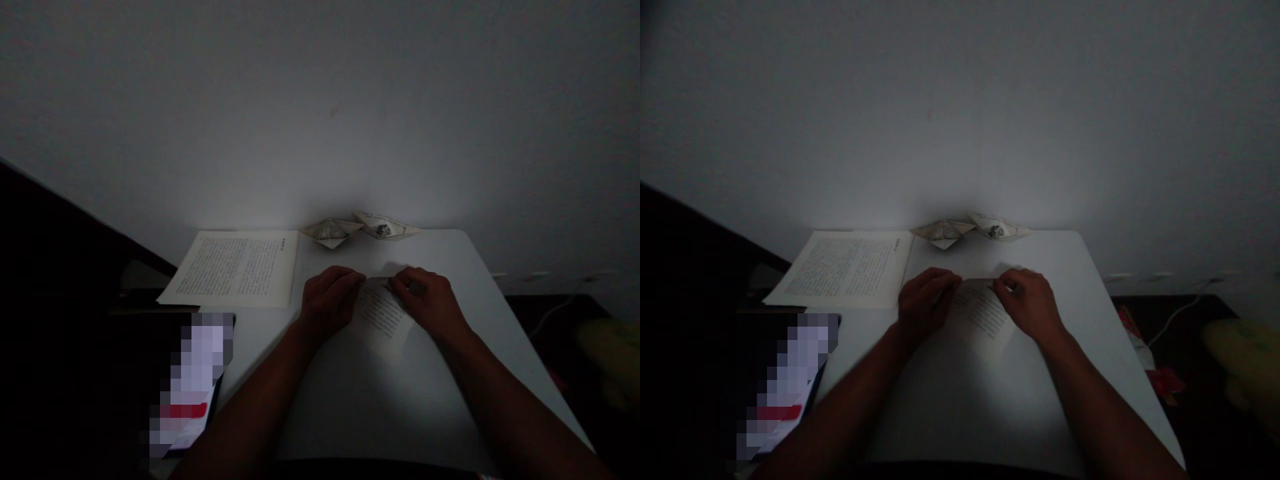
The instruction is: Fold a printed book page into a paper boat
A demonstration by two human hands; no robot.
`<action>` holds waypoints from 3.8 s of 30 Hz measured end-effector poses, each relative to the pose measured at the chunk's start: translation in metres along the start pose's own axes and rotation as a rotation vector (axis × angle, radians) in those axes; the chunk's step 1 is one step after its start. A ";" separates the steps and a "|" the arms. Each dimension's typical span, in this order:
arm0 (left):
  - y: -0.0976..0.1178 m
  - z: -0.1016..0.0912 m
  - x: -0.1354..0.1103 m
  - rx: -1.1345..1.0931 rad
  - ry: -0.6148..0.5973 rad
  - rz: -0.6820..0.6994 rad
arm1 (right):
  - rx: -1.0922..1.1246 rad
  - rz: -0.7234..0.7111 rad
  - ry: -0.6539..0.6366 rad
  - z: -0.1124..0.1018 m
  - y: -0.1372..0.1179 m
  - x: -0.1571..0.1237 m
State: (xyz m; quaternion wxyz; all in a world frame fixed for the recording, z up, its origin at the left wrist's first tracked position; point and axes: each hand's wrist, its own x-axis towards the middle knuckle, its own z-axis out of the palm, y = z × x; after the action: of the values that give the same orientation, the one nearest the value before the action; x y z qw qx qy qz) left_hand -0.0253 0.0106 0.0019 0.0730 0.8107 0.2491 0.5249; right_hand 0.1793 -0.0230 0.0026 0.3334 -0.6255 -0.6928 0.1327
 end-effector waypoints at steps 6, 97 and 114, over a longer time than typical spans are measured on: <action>-0.003 -0.007 0.002 -0.001 0.154 -0.109 | -0.028 0.197 0.123 -0.009 0.020 0.004; -0.012 0.004 -0.007 -0.221 0.175 -0.403 | 0.615 -0.003 0.480 0.000 -0.009 -0.019; -0.006 -0.009 -0.003 -0.630 -0.194 -0.581 | 0.753 -0.049 0.304 0.000 -0.009 -0.011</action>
State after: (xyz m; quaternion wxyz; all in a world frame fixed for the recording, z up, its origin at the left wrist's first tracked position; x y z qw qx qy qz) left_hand -0.0361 0.0131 0.0012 0.4843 0.6907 0.2864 0.4542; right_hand 0.1724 -0.0350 0.0046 0.6408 -0.4557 -0.5532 0.2750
